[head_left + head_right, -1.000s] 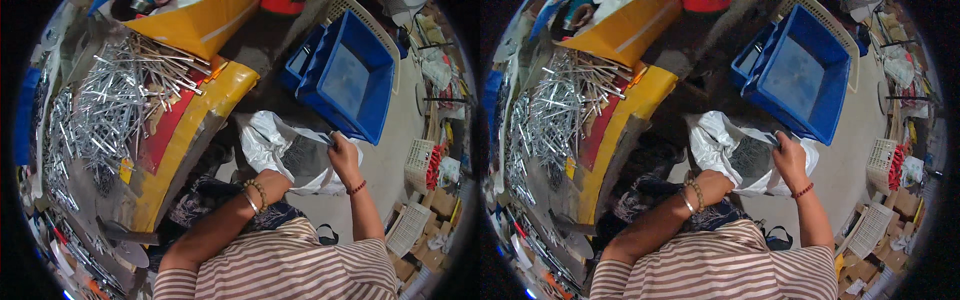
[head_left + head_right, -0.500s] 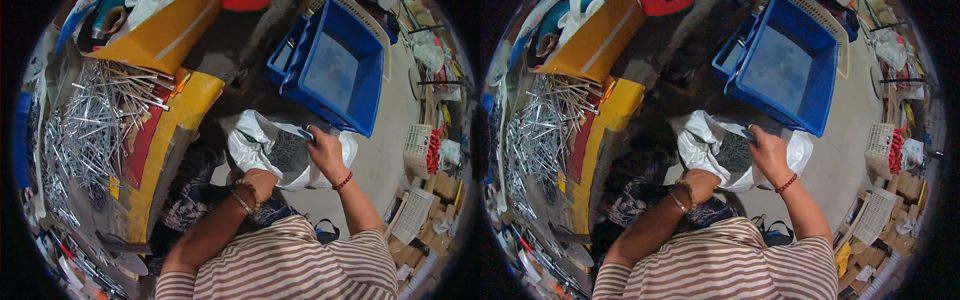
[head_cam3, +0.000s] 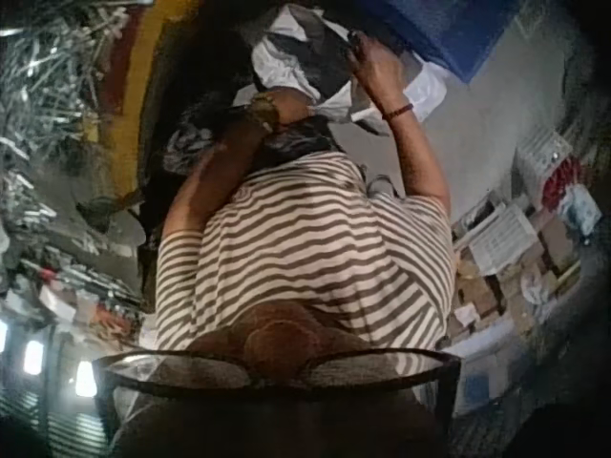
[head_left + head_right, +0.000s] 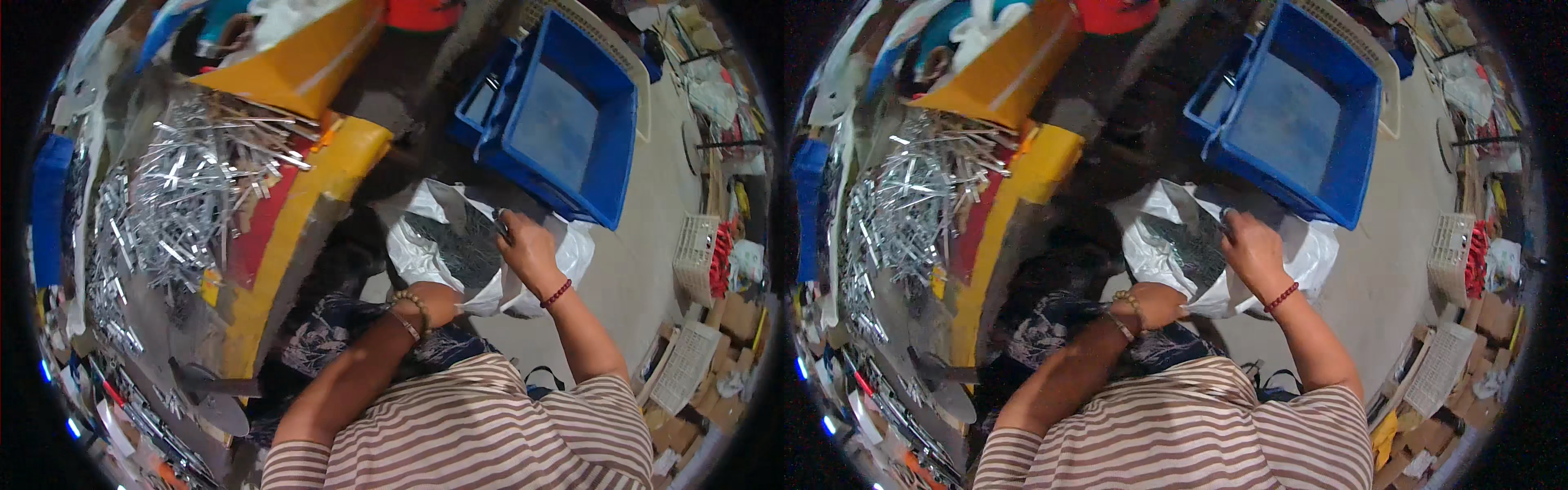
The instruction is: The person assembles metal components by inserting pins into metal sleeves, hammering them securely on a metal fixture with a small hammer, and placing the completed parts into a tray.
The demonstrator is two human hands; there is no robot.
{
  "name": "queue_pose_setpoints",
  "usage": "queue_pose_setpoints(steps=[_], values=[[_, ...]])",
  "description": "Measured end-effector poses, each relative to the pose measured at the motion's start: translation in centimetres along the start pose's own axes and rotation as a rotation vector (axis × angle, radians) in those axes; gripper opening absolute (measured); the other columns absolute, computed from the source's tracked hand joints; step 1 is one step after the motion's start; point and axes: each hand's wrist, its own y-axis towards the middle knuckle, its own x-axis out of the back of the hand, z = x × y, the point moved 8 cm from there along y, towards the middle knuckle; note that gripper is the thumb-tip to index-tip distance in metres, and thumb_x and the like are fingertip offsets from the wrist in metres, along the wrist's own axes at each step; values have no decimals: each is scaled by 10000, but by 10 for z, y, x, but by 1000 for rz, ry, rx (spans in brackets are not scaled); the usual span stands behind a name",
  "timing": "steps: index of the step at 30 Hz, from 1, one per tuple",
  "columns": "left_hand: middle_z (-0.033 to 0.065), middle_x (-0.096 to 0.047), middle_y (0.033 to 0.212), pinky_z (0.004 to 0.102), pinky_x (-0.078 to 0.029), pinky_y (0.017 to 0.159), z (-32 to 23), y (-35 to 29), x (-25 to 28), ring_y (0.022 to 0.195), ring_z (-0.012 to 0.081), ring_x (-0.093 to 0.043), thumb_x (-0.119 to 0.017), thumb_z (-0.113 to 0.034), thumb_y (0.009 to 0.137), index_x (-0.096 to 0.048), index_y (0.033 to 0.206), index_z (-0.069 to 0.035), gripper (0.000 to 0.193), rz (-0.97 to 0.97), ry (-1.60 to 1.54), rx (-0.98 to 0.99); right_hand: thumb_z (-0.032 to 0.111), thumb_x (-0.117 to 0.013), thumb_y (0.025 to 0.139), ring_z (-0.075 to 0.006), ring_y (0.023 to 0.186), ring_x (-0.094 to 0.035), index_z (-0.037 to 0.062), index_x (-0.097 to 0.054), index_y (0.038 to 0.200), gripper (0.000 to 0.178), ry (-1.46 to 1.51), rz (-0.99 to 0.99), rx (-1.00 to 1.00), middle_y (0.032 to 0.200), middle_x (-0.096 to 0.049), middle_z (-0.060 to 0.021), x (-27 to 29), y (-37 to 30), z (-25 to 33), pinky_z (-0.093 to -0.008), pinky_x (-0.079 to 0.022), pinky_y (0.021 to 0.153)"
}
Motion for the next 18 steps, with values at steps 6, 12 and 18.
queue_pose_setpoints(steps=[6, 12, 18], values=[[196, -671, 1227, 457, -504, 999, -5, -25, 50, 1148, 393, -631, -681, -359, 966, -691, 1221, -27, 418, -654, -243, -133, 179, -732, 861, -419, 1066, -617, 21, -614, 1119, 324, 15, -36, 63, 1150, -606, -200, -9, -4, 14, -509, -522, 863], [157, -674, 1240, 383, -522, 978, -46, -152, 83, 1146, 325, -658, -648, -222, 1012, -674, 1277, -45, 320, -1019, -471, -188, 37, -714, 765, -430, 1040, -609, 24, -594, 1141, 395, 322, -150, 517, 1102, -604, -207, -9, -40, 106, -492, -524, 878], [141, -718, 1214, 357, -527, 979, -65, -285, 14, 1114, 283, -690, -668, -140, 994, -676, 1325, -57, 341, -1207, -479, -36, 137, -696, 858, -406, 883, -661, 64, -661, 1034, 194, 383, 125, 835, 950, -658, -158, 1, -79, 203, -490, -543, 749]])
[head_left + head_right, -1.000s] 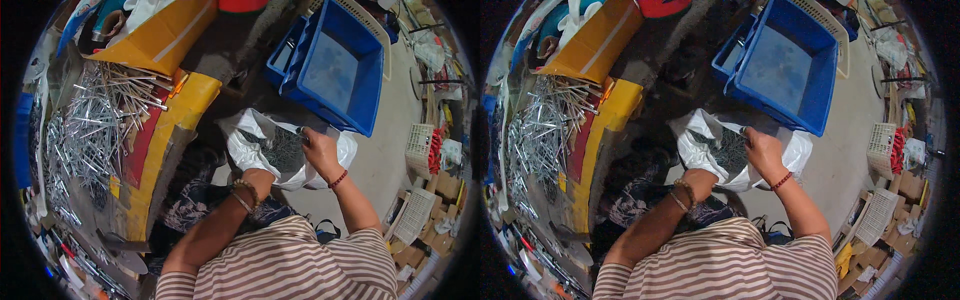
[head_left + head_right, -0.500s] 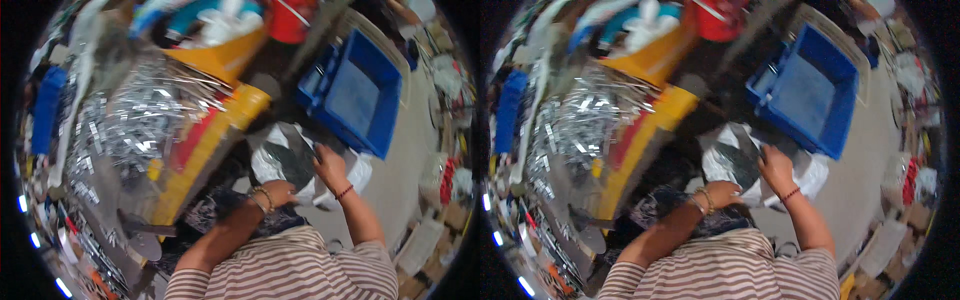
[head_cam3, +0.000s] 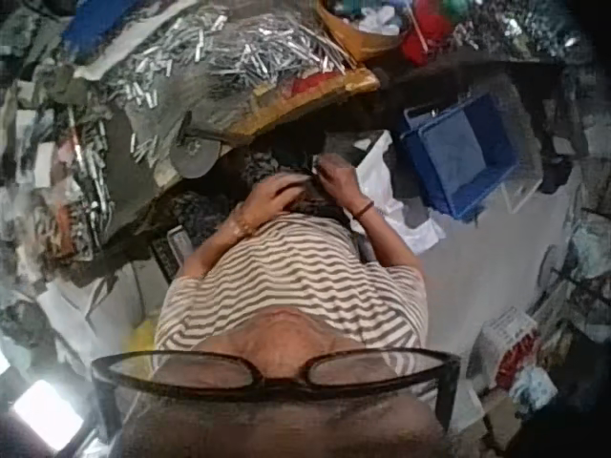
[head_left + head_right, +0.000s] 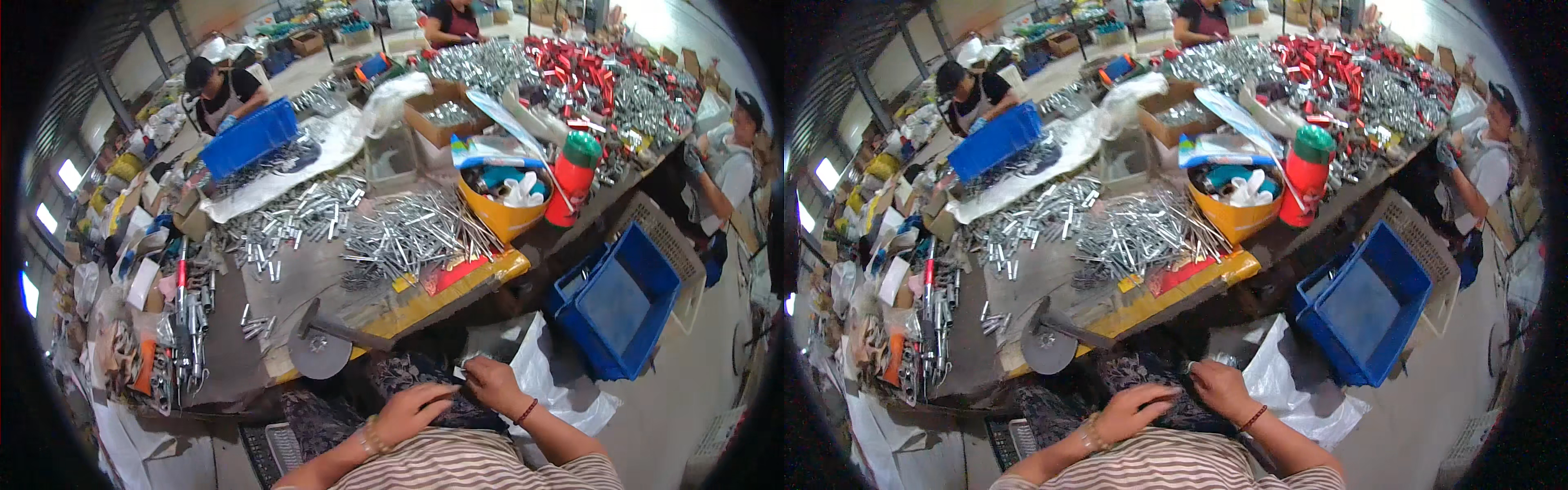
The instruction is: The person assembles metal components by inserting pins into metal sleeves, hammering them securely on a metal fixture with a small hammer, and placing the completed parts into a tray.
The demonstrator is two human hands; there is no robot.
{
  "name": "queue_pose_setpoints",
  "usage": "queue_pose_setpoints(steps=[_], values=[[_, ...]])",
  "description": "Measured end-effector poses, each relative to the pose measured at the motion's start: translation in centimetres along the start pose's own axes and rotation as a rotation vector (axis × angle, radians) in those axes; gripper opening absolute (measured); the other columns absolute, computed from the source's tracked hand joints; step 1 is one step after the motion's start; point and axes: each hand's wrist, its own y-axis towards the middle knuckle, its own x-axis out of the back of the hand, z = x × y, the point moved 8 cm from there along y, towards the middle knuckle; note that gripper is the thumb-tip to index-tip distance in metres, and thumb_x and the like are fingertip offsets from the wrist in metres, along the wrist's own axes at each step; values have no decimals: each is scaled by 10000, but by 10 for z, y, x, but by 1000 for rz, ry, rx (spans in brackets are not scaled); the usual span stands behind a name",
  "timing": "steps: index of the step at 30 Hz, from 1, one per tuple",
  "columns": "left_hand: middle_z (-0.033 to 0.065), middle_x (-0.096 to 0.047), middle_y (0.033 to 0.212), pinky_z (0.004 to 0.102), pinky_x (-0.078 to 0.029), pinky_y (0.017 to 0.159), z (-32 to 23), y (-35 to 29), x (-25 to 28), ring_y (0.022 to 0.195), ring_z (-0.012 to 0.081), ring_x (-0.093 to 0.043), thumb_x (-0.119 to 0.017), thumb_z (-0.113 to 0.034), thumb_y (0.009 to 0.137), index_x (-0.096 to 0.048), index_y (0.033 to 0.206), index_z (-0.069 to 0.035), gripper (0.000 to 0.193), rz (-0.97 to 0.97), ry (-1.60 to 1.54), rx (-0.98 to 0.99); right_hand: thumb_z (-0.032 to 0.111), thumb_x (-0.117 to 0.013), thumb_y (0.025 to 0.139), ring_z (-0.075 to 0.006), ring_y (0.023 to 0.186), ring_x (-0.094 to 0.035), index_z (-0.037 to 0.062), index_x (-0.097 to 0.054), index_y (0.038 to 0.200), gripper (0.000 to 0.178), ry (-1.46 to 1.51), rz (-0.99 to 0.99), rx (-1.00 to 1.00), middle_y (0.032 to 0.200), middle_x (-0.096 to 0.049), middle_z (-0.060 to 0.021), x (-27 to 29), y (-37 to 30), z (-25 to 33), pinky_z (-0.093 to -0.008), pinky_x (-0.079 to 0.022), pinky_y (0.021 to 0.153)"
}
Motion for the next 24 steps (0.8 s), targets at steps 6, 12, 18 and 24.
queue_pose_setpoints(steps=[6, 12, 18, 24], values=[[168, -752, 1151, 332, -566, 911, 40, -134, 46, 1021, 230, -731, -645, -116, 1017, -675, 1287, 10, 300, -451, -126, 233, 188, -681, 936, -394, 850, -677, 85, -681, 1044, 149, 58, -66, 74, 943, -684, -150, 17, 21, 61, -475, -545, 706], [168, -763, 1074, 306, -583, 824, 76, -216, 65, 938, 191, -728, -567, -142, 1075, -667, 1257, 48, 281, -872, -328, 414, 304, -726, 917, -404, 824, -674, 60, -665, 1007, 266, -38, 276, 221, 870, -677, -185, 63, 83, 101, -485, -536, 701], [133, -773, 1047, 270, -573, 824, 56, -217, 99, 925, 150, -730, -597, -51, 1032, -708, 1200, 32, 218, -966, -233, 296, 62, -697, 922, -95, 893, -635, 8, -662, 1060, 153, 559, -684, 223, 935, -687, -58, 222, 151, 166, -321, -516, 788], [120, -766, 978, 264, -550, 738, 40, -226, 156, 791, 122, -683, -563, -110, 1053, -715, 1185, 12, 235, -1145, -214, 256, 58, -720, 878, -191, 891, -687, 33, -621, 1086, 231, 136, -134, 59, 963, -701, -89, 95, 197, 133, -363, -533, 767]])
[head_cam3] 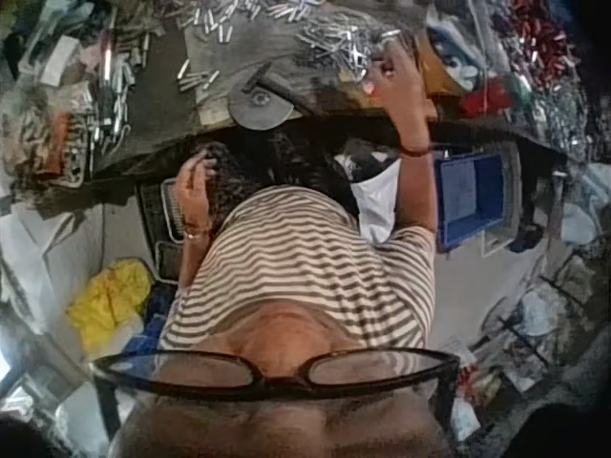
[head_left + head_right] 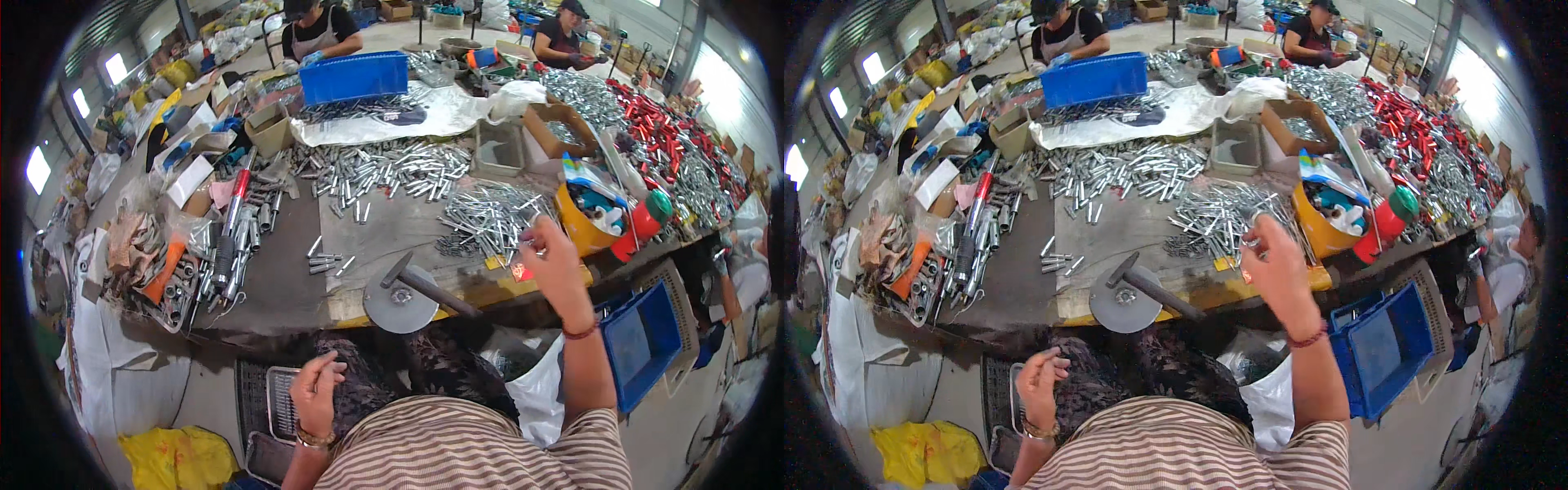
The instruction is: The person assembles metal components by inserting pins into metal sleeves, hammering them securely on a metal fixture with a small hammer, and placing the completed parts into a tray.
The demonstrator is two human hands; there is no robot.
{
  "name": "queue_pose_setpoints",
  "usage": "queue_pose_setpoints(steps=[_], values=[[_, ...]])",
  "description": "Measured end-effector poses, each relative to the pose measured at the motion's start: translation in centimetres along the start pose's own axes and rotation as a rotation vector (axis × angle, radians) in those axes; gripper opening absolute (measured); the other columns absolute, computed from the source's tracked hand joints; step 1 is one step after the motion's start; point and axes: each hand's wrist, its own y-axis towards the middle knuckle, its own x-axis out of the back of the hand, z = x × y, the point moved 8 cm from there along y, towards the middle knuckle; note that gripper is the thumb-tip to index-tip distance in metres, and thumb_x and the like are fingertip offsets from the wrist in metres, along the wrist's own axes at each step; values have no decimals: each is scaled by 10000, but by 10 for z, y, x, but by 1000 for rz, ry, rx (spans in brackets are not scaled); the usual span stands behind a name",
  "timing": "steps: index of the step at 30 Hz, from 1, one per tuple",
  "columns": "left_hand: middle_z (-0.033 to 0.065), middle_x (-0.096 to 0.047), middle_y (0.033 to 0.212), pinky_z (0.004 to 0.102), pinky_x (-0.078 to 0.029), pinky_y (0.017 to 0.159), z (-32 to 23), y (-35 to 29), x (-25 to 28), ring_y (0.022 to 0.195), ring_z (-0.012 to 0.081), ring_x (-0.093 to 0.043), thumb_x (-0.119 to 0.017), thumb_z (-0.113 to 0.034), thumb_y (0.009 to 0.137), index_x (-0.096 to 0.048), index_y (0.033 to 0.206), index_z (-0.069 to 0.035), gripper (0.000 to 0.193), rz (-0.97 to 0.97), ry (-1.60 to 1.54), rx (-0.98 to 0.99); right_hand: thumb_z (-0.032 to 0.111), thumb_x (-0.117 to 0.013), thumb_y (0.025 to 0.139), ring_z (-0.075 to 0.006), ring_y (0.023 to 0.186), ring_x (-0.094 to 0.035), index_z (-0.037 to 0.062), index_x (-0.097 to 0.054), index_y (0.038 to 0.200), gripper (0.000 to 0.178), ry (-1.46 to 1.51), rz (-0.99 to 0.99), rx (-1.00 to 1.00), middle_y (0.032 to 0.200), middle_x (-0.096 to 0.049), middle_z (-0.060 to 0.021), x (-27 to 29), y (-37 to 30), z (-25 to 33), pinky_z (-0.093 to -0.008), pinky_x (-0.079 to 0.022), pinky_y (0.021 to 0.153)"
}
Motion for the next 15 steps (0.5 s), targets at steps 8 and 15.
queue_pose_setpoints(steps=[8, 15], values=[[88, -747, 926, 269, -534, 723, -33, 95, 19, 786, 146, -686, -645, -17, 971, -745, 1090, -10, 155, -105, 271, -204, -5, -731, 758, -320, 996, -648, 67, -670, 1034, 292, -584, 52, 425, 999, -649, -97, -95, 22, 23, -444, -546, 825], [84, -697, 949, 402, -544, 791, -50, 145, -29, 915, 293, -668, -730, -130, 888, -739, 1033, -80, 153, 21, 666, -382, 35, -697, 762, -286, 957, -645, 100, -699, 934, 184, -764, 205, 483, 945, -639, -81, -127, 36, 2, -418, -541, 808]])
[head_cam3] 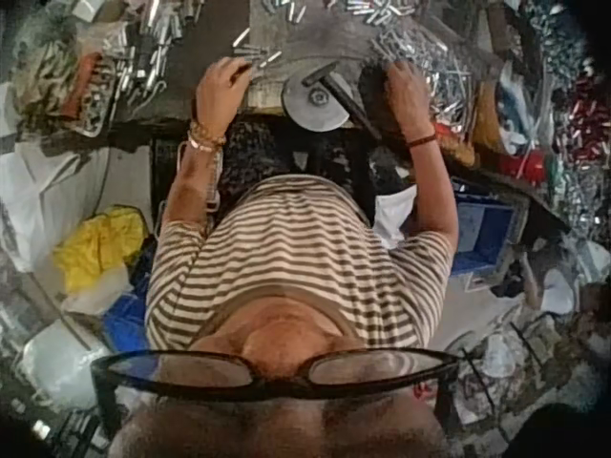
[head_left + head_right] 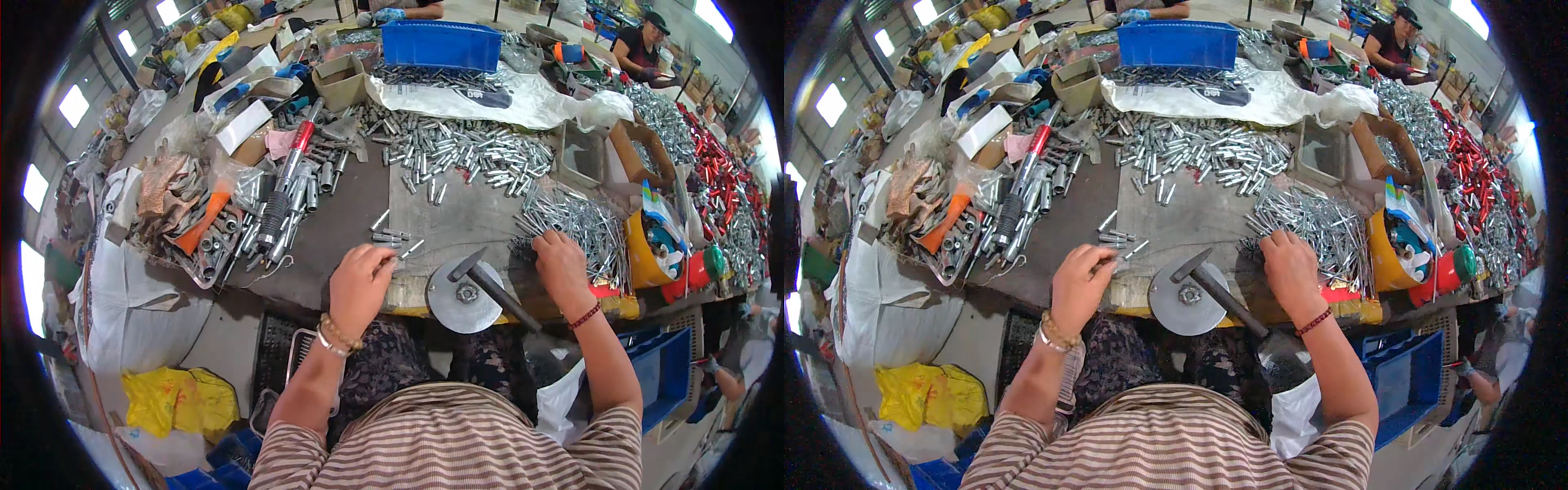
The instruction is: The person assembles metal components by inserting pins into metal sleeves, hammering them securely on a metal fixture with a small hammer, and placing the completed parts into a tray.
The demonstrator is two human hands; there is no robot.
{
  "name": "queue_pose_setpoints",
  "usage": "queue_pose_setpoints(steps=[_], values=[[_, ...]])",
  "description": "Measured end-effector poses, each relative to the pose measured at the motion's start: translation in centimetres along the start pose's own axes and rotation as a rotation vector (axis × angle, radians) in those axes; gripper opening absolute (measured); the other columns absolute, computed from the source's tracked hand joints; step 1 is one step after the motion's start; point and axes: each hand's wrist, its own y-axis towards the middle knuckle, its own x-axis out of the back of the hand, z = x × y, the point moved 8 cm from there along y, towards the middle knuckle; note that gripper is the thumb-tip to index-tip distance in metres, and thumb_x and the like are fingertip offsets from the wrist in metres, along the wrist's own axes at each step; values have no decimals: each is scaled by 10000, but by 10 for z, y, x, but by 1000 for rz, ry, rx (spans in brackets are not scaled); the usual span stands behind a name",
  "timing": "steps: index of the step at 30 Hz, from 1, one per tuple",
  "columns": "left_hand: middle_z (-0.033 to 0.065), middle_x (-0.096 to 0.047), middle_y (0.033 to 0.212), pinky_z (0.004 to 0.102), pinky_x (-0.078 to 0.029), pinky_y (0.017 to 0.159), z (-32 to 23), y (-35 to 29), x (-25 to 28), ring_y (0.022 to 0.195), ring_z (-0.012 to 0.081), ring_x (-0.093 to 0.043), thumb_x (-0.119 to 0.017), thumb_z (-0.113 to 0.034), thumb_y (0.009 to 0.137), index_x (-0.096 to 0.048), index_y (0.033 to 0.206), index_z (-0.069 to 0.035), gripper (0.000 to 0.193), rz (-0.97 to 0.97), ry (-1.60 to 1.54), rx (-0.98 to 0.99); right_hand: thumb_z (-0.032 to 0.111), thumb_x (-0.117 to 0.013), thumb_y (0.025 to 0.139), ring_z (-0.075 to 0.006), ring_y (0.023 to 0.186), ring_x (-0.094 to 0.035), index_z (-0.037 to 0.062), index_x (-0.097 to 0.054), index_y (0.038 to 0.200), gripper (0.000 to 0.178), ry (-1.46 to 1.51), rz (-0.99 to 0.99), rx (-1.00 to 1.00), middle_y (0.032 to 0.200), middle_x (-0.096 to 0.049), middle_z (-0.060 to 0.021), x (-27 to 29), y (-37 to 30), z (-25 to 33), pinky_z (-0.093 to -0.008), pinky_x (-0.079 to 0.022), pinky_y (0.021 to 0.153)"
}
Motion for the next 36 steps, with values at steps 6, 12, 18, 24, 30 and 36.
queue_pose_setpoints(steps=[6, 12, 18, 24, 30, 36], values=[[78, -684, 1007, 427, -555, 818, 4, 25, -47, 1013, 299, -665, -742, -194, 878, -715, 1054, -100, 201, 157, 212, -61, 10, -716, 779, -297, 881, -656, 69, -659, 903, 149, 144, -157, 50, 934, -643, -90, 20, -9, -8, -402, -542, 745], [73, -687, 990, 373, -577, 755, -2, 24, -43, 839, 274, -704, -729, -154, 911, -693, 1026, -65, 150, 93, 108, -92, -31, -694, 852, -285, 796, -632, 7, -603, 918, 119, 853, -268, -423, 909, -617, -102, 50, -43, 9, -372, -527, 700], [51, -626, 962, 294, -619, 750, -8, -19, -51, 914, 169, -733, -645, -24, 982, -556, 1232, -1, 266, 224, -1058, 543, -54, -687, 847, -346, 802, -621, -14, -603, 970, 154, 1043, -37, -238, 916, -591, -138, 29, -55, 74, -398, -513, 691], [72, -695, 1018, 249, -567, 832, -34, -55, -60, 910, 134, -708, -712, -8, 939, -660, 1153, -13, 220, 290, -778, 306, -6, -707, 832, -377, 830, -621, 29, -618, 926, 134, 745, 5, -25, 910, -580, -144, 29, -50, 93, -446, -522, 709], [69, -706, 979, 362, -537, 862, -59, -46, -41, 977, 244, -650, -768, -24, 827, -747, 956, -58, 136, 158, -154, -121, 60, -716, 802, -288, 842, -616, 76, -643, 902, 125, 448, 10, 80, 878, -567, -80, 32, -52, 101, -415, -536, 718], [49, -673, 987, 402, -519, 844, -62, -42, -40, 993, 293, -624, -783, -130, 826, -741, 964, -91, 150, 155, -68, -241, 42, -690, 775, -271, 876, -605, 81, -656, 926, 160, 442, 20, 129, 907, -551, -66, 29, -52, 101, -400, -530, 728]])
